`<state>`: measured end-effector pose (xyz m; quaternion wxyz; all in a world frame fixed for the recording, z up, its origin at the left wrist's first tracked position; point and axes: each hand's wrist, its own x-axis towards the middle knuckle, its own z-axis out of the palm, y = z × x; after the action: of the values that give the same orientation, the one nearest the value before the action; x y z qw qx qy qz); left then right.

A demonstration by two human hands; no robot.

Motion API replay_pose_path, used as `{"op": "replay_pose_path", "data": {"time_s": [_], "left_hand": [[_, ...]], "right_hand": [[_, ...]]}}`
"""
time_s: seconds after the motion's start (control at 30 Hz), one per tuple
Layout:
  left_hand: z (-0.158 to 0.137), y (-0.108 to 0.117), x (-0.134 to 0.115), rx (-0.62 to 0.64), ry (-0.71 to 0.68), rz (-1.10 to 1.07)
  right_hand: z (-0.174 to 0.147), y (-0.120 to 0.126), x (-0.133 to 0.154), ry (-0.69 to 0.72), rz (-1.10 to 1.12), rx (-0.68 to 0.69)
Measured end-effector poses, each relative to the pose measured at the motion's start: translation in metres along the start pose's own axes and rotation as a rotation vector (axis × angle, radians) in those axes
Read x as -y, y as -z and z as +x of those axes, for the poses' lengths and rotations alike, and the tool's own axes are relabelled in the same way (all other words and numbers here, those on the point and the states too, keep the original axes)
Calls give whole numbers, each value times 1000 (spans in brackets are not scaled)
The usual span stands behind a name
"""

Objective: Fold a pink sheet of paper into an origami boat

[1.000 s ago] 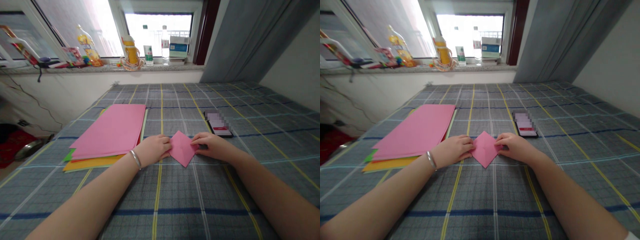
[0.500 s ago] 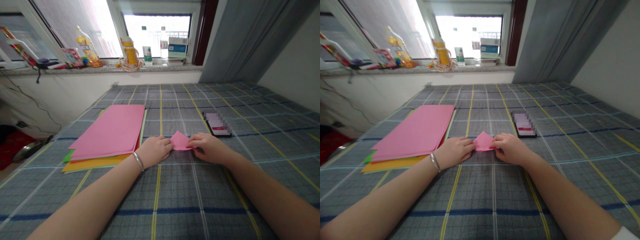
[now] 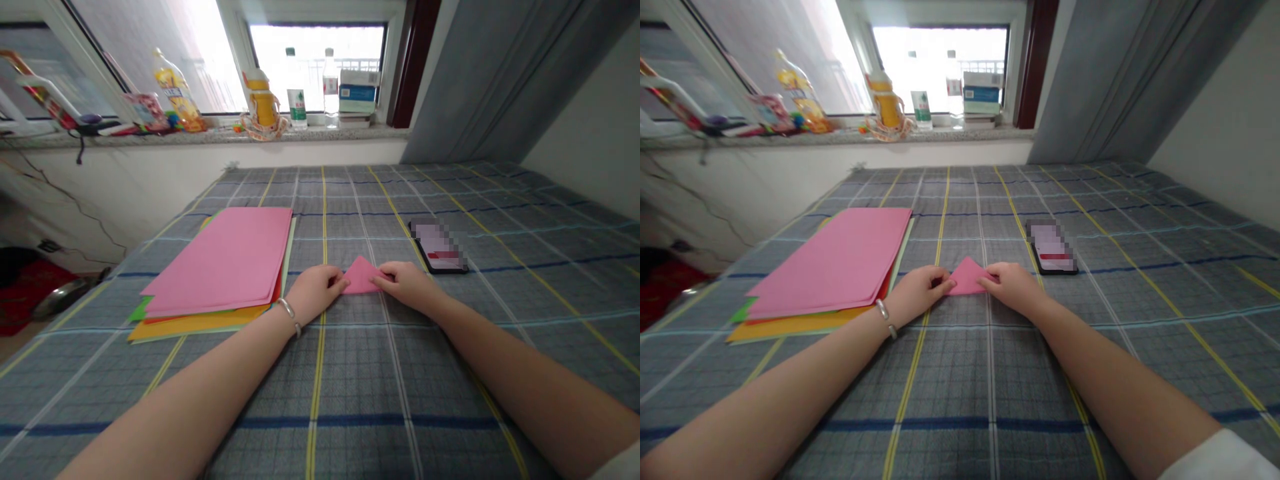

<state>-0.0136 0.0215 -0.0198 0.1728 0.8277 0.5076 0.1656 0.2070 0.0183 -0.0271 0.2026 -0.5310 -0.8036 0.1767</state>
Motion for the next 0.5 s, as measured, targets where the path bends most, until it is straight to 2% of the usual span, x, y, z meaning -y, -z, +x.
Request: {"op": "replay_pose_path", "data": {"time_s": [0.1,0.27,0.5], "left_hand": [[3,-1,1,-14,54,-52],[7,-1,2,8,56,-59],[9,2,6,53,89,-140]], "right_hand": [[1,-1,1,-53,-12,-11],[0,-2,3,-108,-50,-28],[-2,-4,13,-146,-238,-28]]}}
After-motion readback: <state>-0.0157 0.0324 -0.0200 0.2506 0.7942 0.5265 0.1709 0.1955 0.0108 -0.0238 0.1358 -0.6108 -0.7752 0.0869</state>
